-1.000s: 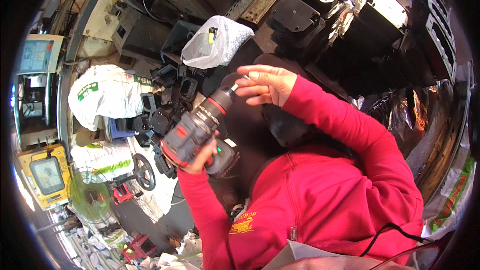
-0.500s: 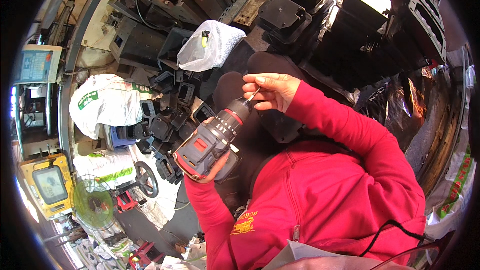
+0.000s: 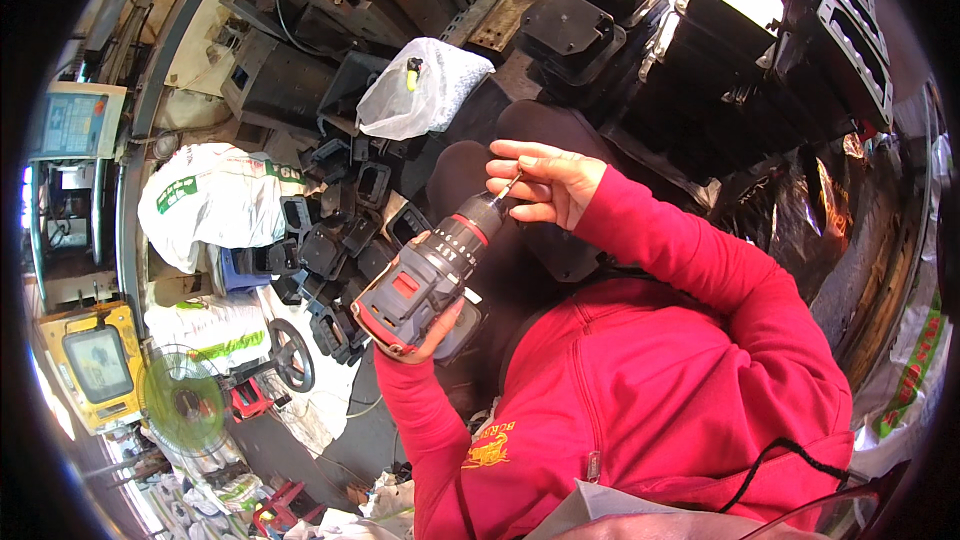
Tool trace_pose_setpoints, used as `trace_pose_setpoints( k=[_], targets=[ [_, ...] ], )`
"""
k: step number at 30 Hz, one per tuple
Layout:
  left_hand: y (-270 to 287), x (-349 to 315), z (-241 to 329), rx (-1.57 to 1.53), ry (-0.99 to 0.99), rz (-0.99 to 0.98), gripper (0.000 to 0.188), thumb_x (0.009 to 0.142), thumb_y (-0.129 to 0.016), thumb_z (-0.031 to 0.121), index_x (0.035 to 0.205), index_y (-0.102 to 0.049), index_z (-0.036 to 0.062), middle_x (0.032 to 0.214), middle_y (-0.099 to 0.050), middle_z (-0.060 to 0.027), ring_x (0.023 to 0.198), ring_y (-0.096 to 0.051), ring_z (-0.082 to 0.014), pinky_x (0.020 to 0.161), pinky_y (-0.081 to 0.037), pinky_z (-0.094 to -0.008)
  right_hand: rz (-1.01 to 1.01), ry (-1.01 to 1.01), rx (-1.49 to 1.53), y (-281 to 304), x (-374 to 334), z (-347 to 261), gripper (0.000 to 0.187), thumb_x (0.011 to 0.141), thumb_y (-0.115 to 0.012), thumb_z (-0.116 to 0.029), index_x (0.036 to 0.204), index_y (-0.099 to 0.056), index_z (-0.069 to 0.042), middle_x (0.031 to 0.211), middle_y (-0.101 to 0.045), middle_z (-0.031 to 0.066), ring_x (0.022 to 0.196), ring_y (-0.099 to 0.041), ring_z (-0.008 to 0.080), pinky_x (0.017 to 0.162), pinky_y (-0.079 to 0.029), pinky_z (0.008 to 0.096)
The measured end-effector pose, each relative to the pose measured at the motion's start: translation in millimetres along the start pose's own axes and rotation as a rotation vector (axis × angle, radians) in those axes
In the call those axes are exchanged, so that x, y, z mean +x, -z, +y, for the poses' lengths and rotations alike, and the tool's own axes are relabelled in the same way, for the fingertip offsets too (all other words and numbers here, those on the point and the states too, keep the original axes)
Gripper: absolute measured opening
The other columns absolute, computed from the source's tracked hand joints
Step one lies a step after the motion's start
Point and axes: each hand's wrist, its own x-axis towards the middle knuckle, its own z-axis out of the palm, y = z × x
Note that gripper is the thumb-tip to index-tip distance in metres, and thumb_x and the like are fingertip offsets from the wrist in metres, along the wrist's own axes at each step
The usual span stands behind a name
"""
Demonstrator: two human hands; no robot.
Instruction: The person sits on the floor and uses a cordless drill to drive screws into black plastic components, securing them together. They repeatedly pick up parts, align them, and fasten them with the drill, then place the assembled units into a nearby stack.
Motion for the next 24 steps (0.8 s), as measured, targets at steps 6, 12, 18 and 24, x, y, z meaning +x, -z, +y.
trace_pose_setpoints(
  k=[6, 12, 18, 24],
  targets=[
    [-4.4, -1.1, 6.5, -0.098, 0.213, 0.067, 0.067, 0.067, -0.079, 0.009, 0.127, -0.052, -0.0012, 0.123, -0.059, -0.0153, 0.107, -0.061, -0.0248, 0.093, -0.048, -0.0366, 0.000, 0.006, 0.000, -2.0, -1.6, -1.2, 0.046, 0.097, -0.052, -0.019, 0.139, -0.042, -0.004, 0.127, -0.058, 0.0093, 0.113, -0.060, 0.0190, 0.086, -0.056, 0.0342],
    [-4.2, -0.6, 9.2, -0.206, 0.281, 0.080, 0.071, 0.065, -0.080, 0.011, 0.128, -0.051, -0.0014, 0.124, -0.058, -0.0155, 0.111, -0.059, -0.0259, 0.095, -0.047, -0.0365, 0.037, -0.022, 0.052, -6.3, -3.1, -2.9, 0.044, 0.095, -0.055, -0.018, 0.135, -0.046, -0.003, 0.123, -0.060, 0.0091, 0.114, -0.060, 0.0188, 0.080, -0.058, 0.0321],
    [-3.8, -2.3, 8.6, -0.175, 0.259, 0.069, 0.071, 0.064, -0.080, 0.012, 0.128, -0.051, -0.0012, 0.127, -0.057, -0.0150, 0.113, -0.058, -0.0260, 0.096, -0.046, -0.0364, 0.057, -0.032, 0.084, -7.5, -5.5, -2.9, 0.041, 0.094, -0.057, -0.019, 0.132, -0.051, -0.004, 0.123, -0.061, 0.0095, 0.113, -0.061, 0.0190, 0.078, -0.059, 0.0317],
    [-8.3, 4.0, 22.8, 0.036, 0.112, 0.067, 0.069, 0.067, -0.079, 0.016, 0.128, -0.052, -0.0007, 0.123, -0.059, -0.0148, 0.111, -0.060, -0.0255, 0.095, -0.047, -0.0355, 0.071, -0.015, 0.092, -6.1, -5.6, 2.0, 0.039, 0.095, -0.056, -0.017, 0.131, -0.051, -0.004, 0.121, -0.062, 0.0103, 0.113, -0.061, 0.0186, 0.078, -0.060, 0.0315]
  ],
)
